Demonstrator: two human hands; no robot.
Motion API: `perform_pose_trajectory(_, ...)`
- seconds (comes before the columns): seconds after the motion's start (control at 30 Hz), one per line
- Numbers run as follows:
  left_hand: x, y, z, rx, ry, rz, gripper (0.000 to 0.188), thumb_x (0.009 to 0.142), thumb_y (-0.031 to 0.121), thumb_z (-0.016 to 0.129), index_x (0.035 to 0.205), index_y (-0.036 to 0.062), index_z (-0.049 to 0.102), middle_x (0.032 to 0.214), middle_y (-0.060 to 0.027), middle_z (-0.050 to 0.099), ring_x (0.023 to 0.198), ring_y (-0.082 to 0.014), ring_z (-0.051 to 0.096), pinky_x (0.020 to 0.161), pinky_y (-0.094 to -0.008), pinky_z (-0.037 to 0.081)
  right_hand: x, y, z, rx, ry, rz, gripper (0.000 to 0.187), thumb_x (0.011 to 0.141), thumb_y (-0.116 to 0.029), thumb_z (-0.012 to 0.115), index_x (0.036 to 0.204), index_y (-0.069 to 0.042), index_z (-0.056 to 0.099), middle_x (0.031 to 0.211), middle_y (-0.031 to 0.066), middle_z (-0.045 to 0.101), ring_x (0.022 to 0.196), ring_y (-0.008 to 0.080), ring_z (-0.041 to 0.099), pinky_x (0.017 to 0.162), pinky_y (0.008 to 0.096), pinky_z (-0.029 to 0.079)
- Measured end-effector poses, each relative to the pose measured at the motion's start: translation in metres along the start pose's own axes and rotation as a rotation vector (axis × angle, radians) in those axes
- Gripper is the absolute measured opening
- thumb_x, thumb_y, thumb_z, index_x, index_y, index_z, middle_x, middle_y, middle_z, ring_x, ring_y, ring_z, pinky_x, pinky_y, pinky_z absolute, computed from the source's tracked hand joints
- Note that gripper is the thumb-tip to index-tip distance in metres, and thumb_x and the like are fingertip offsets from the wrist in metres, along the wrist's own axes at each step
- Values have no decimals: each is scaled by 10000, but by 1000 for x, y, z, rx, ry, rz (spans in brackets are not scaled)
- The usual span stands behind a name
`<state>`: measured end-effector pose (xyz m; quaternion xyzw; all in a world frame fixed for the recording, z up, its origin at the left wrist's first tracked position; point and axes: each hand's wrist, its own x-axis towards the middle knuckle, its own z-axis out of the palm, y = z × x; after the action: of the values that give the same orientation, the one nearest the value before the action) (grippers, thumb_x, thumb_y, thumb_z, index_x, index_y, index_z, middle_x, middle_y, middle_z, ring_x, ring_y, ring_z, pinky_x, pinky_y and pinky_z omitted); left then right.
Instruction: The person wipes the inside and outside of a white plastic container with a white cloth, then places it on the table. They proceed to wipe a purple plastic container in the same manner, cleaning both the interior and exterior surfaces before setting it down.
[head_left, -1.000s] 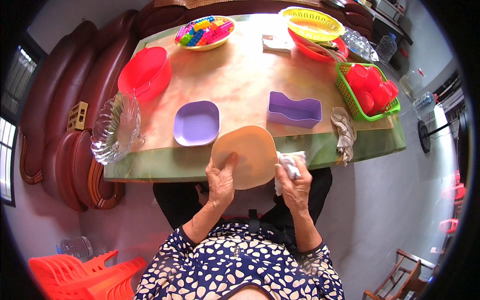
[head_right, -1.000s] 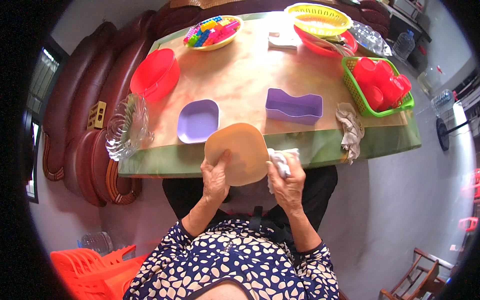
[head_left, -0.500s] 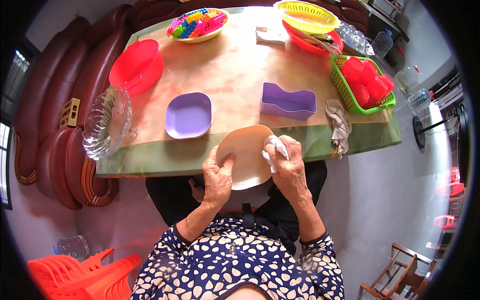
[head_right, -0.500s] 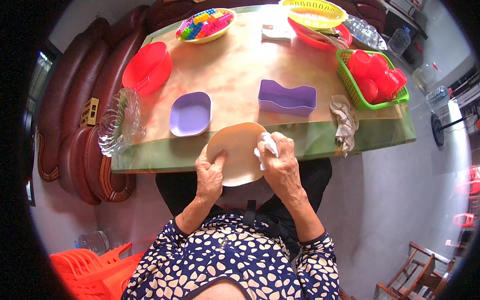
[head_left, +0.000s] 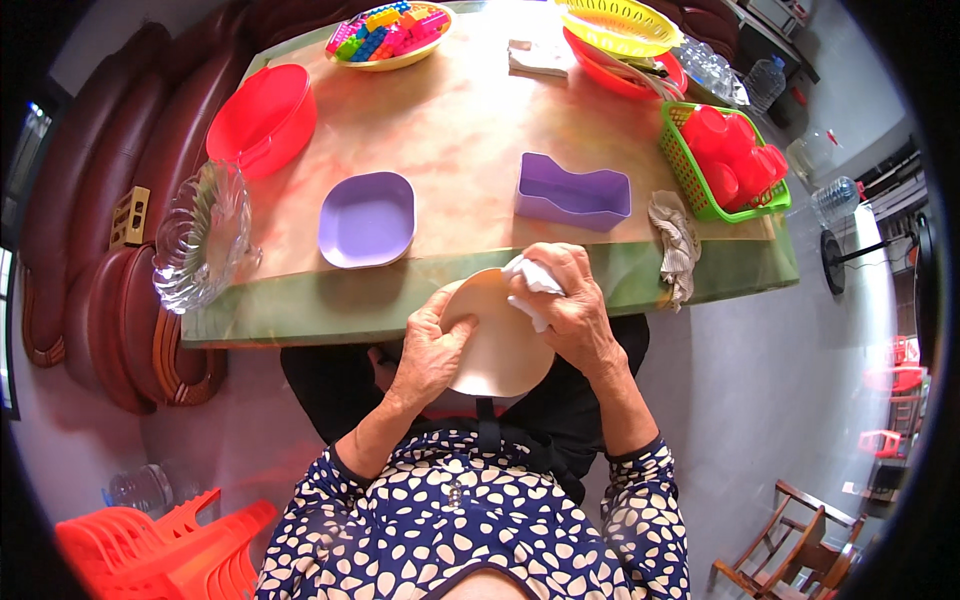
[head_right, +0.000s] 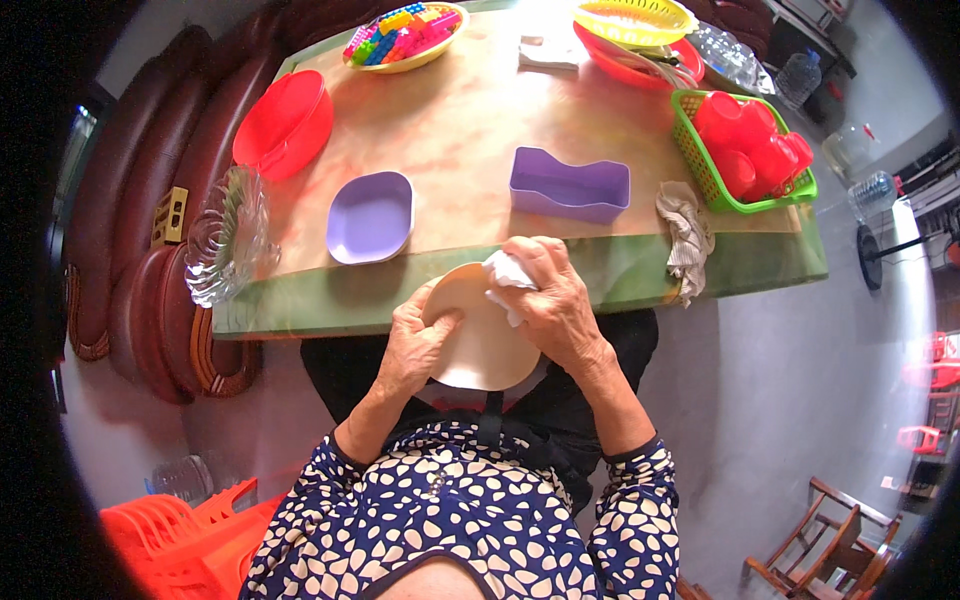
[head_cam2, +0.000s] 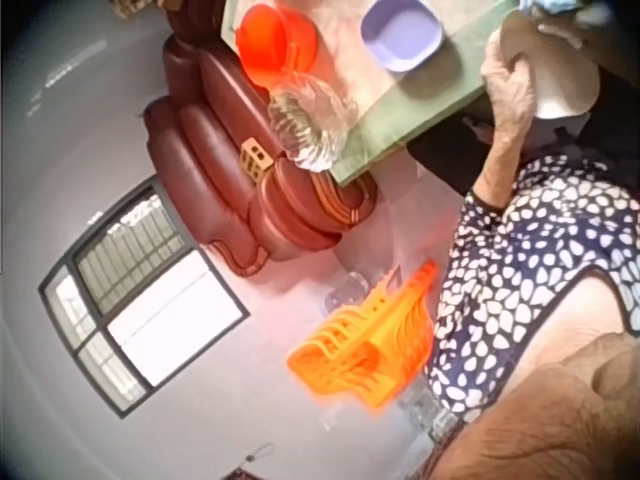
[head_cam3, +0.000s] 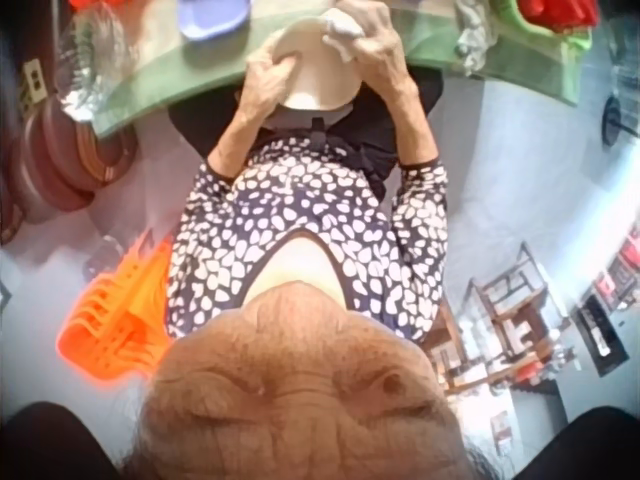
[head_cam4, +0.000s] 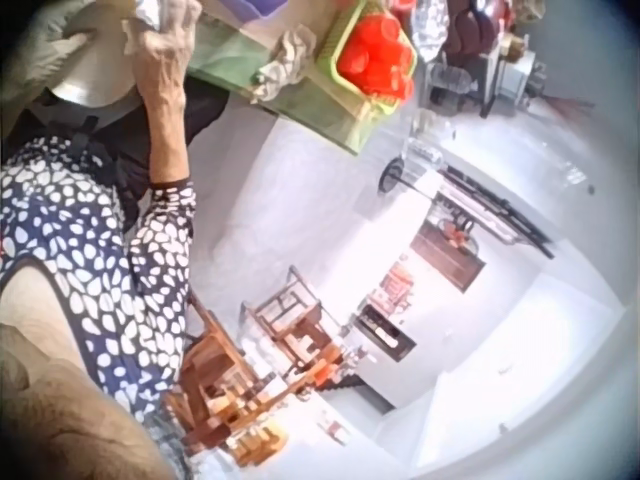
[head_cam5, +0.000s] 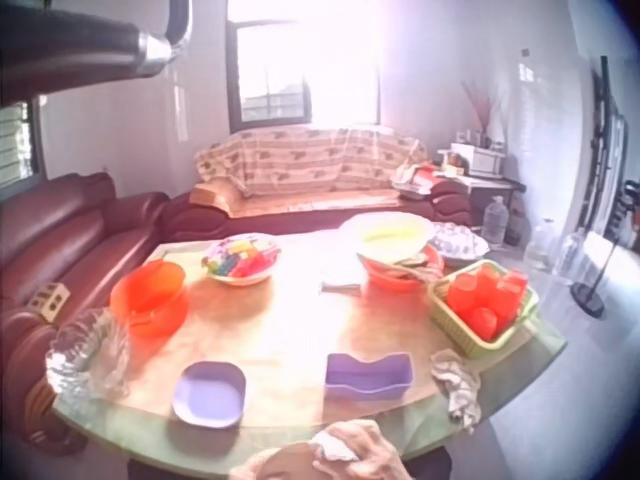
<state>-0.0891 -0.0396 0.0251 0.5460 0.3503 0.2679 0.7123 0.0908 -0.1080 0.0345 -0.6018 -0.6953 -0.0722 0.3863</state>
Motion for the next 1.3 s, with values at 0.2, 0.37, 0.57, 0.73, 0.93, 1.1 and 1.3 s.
perform_pose_trajectory(0.2,1,-1,1,-52,-25,25,340,913,-31,534,1251,-1,561,1085,-57,654,988,-112,598,886,-268,496,4,4,0,37,-11,21,250,672,-60,737,913,-87,678,1052,92,605,977,309,563,832,401,497)
perform_pose_trajectory(0.37,2,1,-2,-30,-60,16,327,915,-21,523,1239,1,569,1054,-47,658,958,-105,592,864,-265,497,-30,19,-5,133,12,151,291,665,-12,748,931,-81,654,1014,97,614,924,297,577,806,398,487)
perform_pose_trajectory(0.57,1,3,3,63,-59,18,339,909,-23,502,1242,6,565,1058,-51,654,952,-112,590,862,-270,496,-8,8,-8,93,18,52,300,672,-21,742,952,-90,659,982,88,612,922,289,578,814,390,485)
perform_pose_trajectory(0.73,-4,11,5,42,-47,46,333,918,-14,509,1245,14,565,1074,-53,649,965,-115,590,870,-274,495,4,-2,-2,100,77,61,270,682,-28,728,934,-95,658,962,91,617,906,295,580,804,400,486)
perform_pose_trajectory(0.93,-4,5,4,-3,-10,90,307,931,27,569,1237,12,572,1075,-49,651,974,-115,595,876,-270,496,-16,2,3,101,130,264,271,682,21,716,923,-73,633,915,115,615,893,320,577,781,409,483)
perform_pose_trajectory(1.1,-4,-1,6,-18,40,132,303,937,77,602,1231,9,577,1072,-48,657,978,-112,596,876,-269,498,-26,-10,7,163,178,463,248,705,56,695,898,-60,590,858,119,588,849,329,572,725,406,478)
perform_pose_trajectory(1.3,-6,-9,5,-56,99,190,338,926,122,641,1237,5,577,1098,-46,657,986,-107,599,877,-256,492,-39,-23,20,185,236,551,237,713,72,671,898,-44,577,853,123,581,822,333,568,714,406,468)
